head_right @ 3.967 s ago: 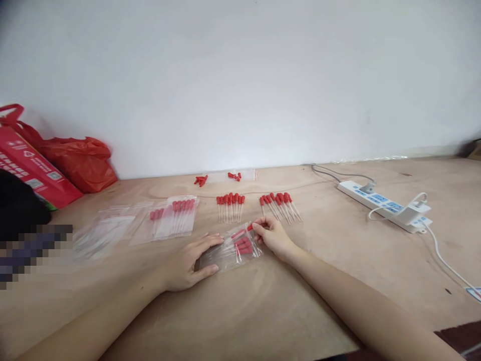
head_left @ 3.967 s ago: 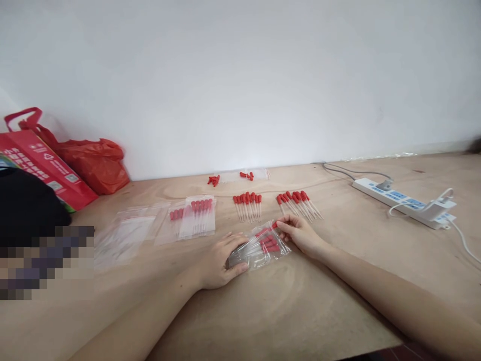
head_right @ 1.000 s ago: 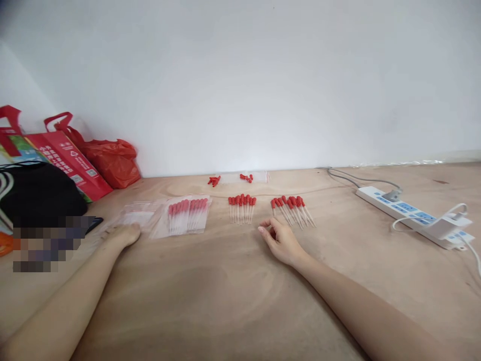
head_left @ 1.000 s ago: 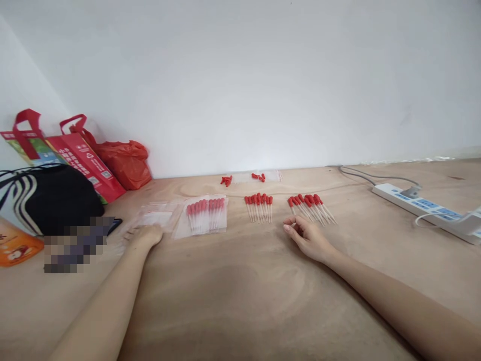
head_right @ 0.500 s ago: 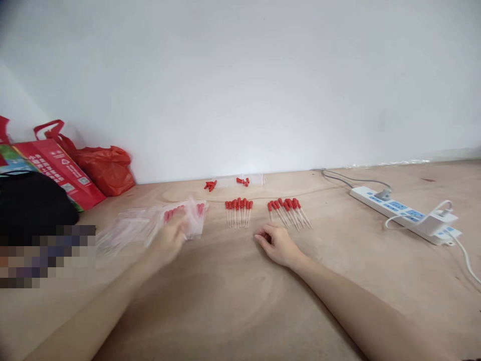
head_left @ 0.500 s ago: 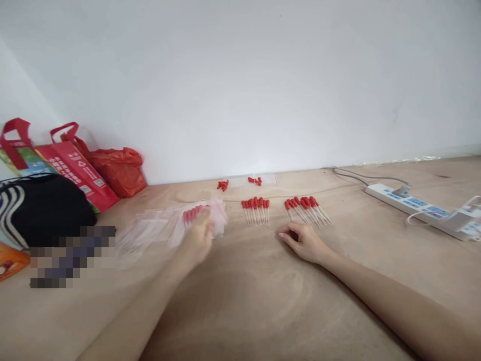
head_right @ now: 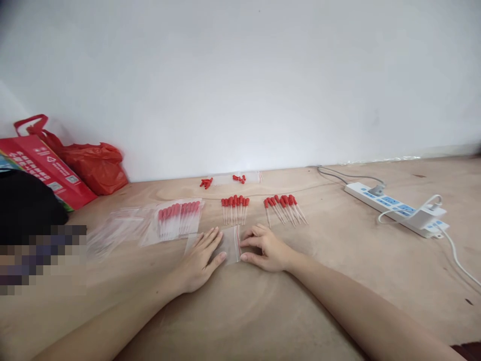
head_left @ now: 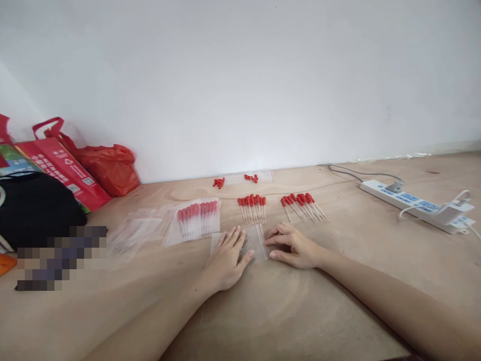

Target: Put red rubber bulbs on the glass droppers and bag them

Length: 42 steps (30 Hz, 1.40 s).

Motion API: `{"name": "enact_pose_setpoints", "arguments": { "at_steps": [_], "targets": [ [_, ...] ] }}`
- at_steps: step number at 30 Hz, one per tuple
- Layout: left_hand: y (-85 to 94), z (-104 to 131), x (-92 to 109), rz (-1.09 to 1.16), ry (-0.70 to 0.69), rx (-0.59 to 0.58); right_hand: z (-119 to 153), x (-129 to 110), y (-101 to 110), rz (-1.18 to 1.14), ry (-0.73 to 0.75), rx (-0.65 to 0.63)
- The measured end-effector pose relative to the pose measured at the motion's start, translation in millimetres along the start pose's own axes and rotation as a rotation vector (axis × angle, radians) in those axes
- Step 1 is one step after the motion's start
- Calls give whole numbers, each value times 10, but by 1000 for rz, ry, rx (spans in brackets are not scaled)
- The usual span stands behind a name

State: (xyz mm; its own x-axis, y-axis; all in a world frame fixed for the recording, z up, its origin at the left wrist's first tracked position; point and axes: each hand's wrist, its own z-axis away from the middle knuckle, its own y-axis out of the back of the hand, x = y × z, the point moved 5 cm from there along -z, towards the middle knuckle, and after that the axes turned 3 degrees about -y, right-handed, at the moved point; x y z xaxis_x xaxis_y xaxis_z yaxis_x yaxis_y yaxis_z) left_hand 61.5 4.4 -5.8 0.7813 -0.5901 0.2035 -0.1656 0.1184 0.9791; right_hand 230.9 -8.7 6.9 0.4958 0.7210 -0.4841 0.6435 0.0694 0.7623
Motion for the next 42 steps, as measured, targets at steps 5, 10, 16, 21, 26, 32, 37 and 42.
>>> {"name": "enact_pose_setpoints", "arguments": {
  "at_steps": [5, 10, 16, 21, 26, 32, 37, 42],
  "targets": [
    [-17, -8, 25, -2, -12, -6, -18, -116, -9, -59, 139, -60],
    [-16, -32, 117, 26, -40, 0, -33, -192, -90, -63, 180, -169],
    [109, 29, -8, 125, -53, -38, 8, -106, -41, -62, 83, -269],
    [170, 120, -26, 113, -250, -75, 34, -55, 106, -258, 50, -293],
    [142, 106, 72, 156, -305, -89, 51, 55, 141, -307, -39, -265],
    [144, 95, 44, 246, -307, -37, -114, 617, 372, 253, -579, 151],
    [158, 83, -6, 283, -308, 91, -336, 889, 358, 603, -944, 81],
    [167, 89, -17, 293, -335, 139, -467, 922, 221, 609, -982, 30]
  ]
}}
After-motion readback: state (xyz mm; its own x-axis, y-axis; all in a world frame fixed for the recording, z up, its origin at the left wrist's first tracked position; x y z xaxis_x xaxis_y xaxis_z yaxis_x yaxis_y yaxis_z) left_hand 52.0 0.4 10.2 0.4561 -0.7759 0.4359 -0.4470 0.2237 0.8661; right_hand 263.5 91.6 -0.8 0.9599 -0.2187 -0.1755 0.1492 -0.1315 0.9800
